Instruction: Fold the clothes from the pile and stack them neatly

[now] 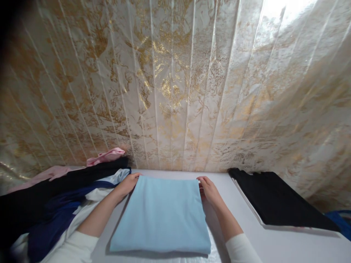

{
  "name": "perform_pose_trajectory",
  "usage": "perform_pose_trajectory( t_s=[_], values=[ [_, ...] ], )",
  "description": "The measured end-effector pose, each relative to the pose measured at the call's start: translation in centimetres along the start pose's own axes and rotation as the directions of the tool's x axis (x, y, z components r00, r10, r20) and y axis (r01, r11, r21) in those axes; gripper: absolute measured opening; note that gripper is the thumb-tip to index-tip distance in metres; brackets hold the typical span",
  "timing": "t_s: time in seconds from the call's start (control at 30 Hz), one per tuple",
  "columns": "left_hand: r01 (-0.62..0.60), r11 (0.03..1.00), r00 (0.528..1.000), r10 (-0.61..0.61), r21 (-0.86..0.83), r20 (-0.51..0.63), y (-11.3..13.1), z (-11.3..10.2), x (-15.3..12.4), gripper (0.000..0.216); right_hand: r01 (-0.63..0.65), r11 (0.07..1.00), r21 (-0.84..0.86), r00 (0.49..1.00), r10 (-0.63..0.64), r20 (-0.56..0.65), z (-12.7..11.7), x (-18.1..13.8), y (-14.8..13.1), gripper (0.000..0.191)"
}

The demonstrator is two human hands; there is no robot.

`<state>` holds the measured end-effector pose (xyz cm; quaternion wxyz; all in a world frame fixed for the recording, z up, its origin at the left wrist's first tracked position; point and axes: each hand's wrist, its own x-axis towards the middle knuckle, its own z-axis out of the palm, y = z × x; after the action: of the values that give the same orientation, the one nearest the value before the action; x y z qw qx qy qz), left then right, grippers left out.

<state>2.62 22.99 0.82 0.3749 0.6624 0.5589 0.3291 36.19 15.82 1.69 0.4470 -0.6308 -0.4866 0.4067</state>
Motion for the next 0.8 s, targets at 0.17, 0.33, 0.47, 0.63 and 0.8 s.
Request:
perform_pose_trajectory(
  t_s=[0.17,0.33,0.47,0.63,0.8],
  values=[
    [0.030,0.990,0.997,-0.020,0.137,-0.076,1.1,-0.9,-1.0,0.022,-0.080,0.996,-0.041,0.996,0.082,0.047,-0.4,-0.3,-0.8,0.037],
    [-0.155,0.933,0.960,0.219,0.324,-0.171,5.2,0.9,-3.6,0.048,-0.069,0.994,-0.083,0.996,0.073,0.042,0.6,-0.1,-0.6,0.041],
    [-0.465,0.816,0.885,0.420,0.344,0.202,8.6,5.5,-6.7,0.048,-0.065,0.996,-0.063,0.998,0.066,0.007,1.0,-0.5,-0.5,0.047],
    [-0.589,0.715,0.773,0.361,0.376,0.522,8.7,9.3,-8.6,0.064,-0.174,0.983,-0.060,0.984,0.176,0.039,-0.2,-2.4,-0.2,0.051],
    [-0.564,0.694,0.816,0.384,0.448,0.432,7.2,10.4,-8.4,0.069,-0.180,0.964,-0.196,0.952,0.221,0.212,-0.7,-4.2,0.1,0.069]
  ],
)
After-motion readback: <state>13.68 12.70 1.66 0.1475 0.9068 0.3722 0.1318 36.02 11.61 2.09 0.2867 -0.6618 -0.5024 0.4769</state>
